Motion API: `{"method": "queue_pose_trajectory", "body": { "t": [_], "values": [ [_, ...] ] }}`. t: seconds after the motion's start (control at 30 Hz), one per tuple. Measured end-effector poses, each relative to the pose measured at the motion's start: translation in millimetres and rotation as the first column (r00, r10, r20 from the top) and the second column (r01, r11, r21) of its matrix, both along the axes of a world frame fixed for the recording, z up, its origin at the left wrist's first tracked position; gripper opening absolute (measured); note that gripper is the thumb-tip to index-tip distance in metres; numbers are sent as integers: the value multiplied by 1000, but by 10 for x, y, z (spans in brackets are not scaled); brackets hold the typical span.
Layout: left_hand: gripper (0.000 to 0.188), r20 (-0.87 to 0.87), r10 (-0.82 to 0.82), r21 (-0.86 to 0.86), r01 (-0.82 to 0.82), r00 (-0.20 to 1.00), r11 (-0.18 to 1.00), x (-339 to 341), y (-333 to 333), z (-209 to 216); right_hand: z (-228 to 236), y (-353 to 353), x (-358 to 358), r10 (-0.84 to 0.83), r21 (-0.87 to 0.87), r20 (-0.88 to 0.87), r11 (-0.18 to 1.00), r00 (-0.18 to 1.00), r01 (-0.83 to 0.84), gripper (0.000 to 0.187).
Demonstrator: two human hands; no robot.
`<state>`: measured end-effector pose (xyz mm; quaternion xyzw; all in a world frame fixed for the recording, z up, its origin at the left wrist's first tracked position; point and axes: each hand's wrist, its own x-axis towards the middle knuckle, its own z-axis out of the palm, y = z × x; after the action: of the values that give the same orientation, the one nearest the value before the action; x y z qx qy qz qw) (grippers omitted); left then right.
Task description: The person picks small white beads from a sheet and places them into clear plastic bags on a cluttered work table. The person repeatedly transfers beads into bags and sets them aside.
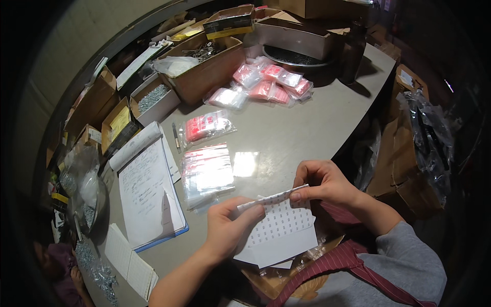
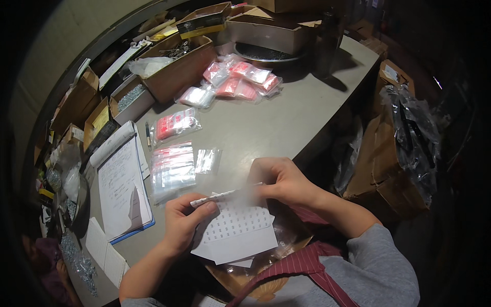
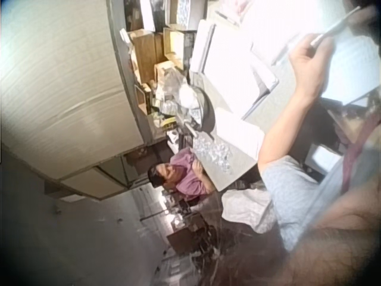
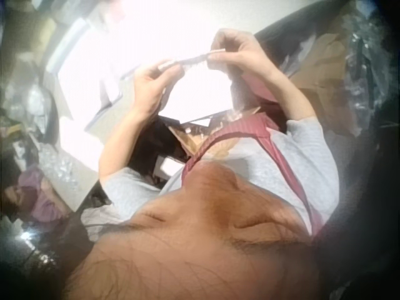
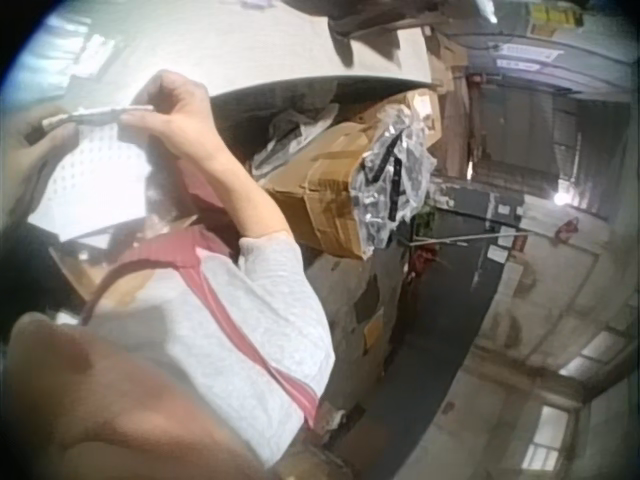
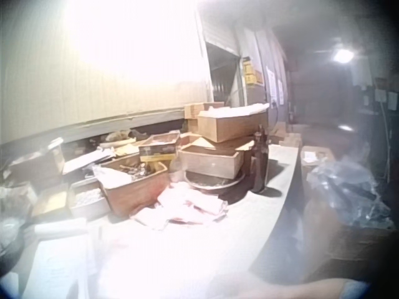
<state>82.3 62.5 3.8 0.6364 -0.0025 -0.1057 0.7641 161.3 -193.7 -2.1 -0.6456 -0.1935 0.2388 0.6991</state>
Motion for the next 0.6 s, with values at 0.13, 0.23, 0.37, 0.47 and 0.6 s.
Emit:
{"method": "queue_pose_trajectory", "body": {
  "t": [0.13,0.23,0.37,0.47,0.6],
  "values": [
    [15,-5,-8,-9,8,1000,1000,-33,-4,-16,-40,-41,-12,-20,13,9,1000,1000,20,18],
    [17,33,25,118,-28,999,993,-58,27,-21,-2,-139,-55,-38,25,-14,999,999,39,12],
    [19,110,148,-24,-147,983,989,-77,11,-6,-75,-259,-128,-103,53,107,994,989,98,23],
    [19,210,103,26,-111,972,994,-78,59,-21,-121,-322,-159,-31,-17,252,999,967,36,32],
    [20,396,-26,134,-29,918,991,-44,53,-26,-88,-233,-156,25,34,143,999,989,-30,32]
  ]
}}
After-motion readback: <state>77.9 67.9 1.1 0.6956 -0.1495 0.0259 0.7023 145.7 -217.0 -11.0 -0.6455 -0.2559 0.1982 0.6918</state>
